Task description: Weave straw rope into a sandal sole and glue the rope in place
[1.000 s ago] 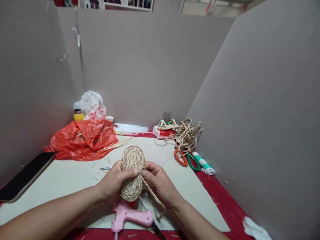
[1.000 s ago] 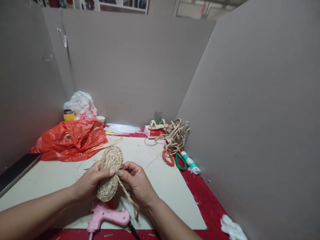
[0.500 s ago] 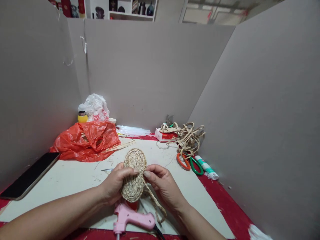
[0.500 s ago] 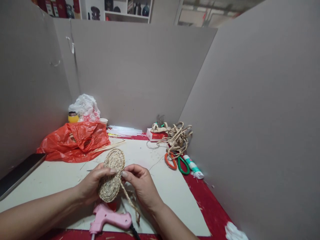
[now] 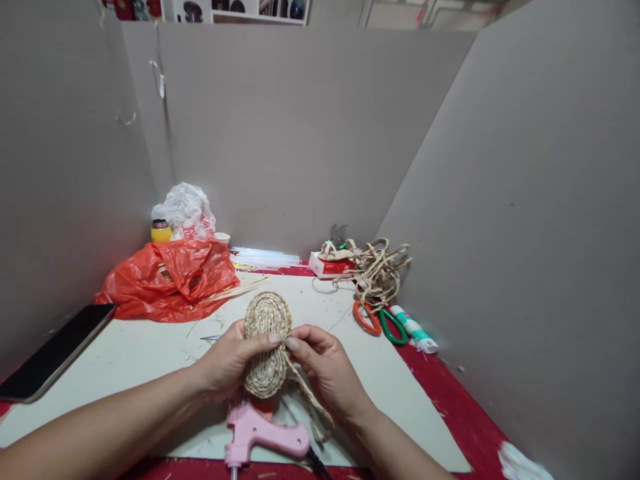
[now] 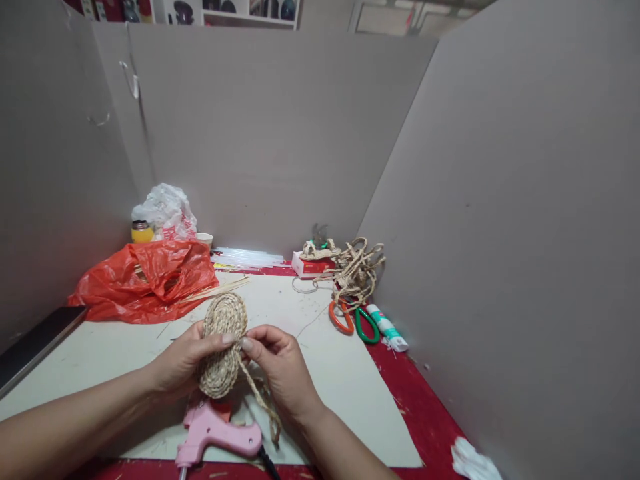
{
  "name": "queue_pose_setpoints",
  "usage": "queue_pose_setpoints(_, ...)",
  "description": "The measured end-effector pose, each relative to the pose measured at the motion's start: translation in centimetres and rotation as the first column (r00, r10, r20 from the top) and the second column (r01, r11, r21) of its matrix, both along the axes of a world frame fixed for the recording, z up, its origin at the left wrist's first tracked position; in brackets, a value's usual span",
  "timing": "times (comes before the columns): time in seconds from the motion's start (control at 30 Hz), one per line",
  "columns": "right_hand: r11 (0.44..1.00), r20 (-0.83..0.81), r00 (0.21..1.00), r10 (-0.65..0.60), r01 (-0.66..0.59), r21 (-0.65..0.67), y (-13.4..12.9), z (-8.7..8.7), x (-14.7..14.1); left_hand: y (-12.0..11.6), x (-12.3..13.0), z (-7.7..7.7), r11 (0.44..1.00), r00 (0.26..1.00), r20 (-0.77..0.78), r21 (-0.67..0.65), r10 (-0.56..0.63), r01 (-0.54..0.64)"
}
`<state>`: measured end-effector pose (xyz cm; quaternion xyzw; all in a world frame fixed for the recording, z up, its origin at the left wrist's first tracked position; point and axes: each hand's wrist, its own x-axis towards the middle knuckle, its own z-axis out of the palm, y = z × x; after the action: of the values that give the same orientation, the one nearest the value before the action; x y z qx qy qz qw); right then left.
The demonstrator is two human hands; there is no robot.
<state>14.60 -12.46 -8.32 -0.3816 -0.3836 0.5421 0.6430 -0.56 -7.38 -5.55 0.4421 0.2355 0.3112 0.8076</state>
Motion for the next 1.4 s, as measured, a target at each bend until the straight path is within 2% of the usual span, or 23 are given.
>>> queue_pose_setpoints(0.2,1.000,0.004,1.000,-0.026,0.026,0.017,-0.05,-0.11,-0.40,-0.19,-0.06,0.06,1.000,1.000,0.006,0.026,0.016,-0.016)
queue_pose_setpoints(0.57,0.997,-0.098,0.994,0.046,-0.052,-0.055,0.12,-0.95,-0.62,-0.54,0.05,-0.51,0.995,0.997,-0.028,0.065,0.075,-0.073)
queue_pose_setpoints(0.87,0.993,-0.130,0.989,0.075,-0.086,-0.086,0.21,-0.29,-0.03,0.00,0.27,-0.11,0.997,0.997,0.000,0.002,0.080,-0.080)
queue_pose_setpoints(0.97,0.989,-0.110,0.989,0.098,-0.108,-0.098,0.09,-0.19,0.19,0.14,0.32,-0.20,0.993,0.993,0.002,-0.012,0.114,-0.114)
queue_pose_setpoints(1.4,0.976,-0.163,0.973,0.162,-0.183,-0.120,0.06,-0.35,-0.24,-0.59,0.54,-0.24,0.985,0.986,-0.023,-0.046,0.164,-0.165)
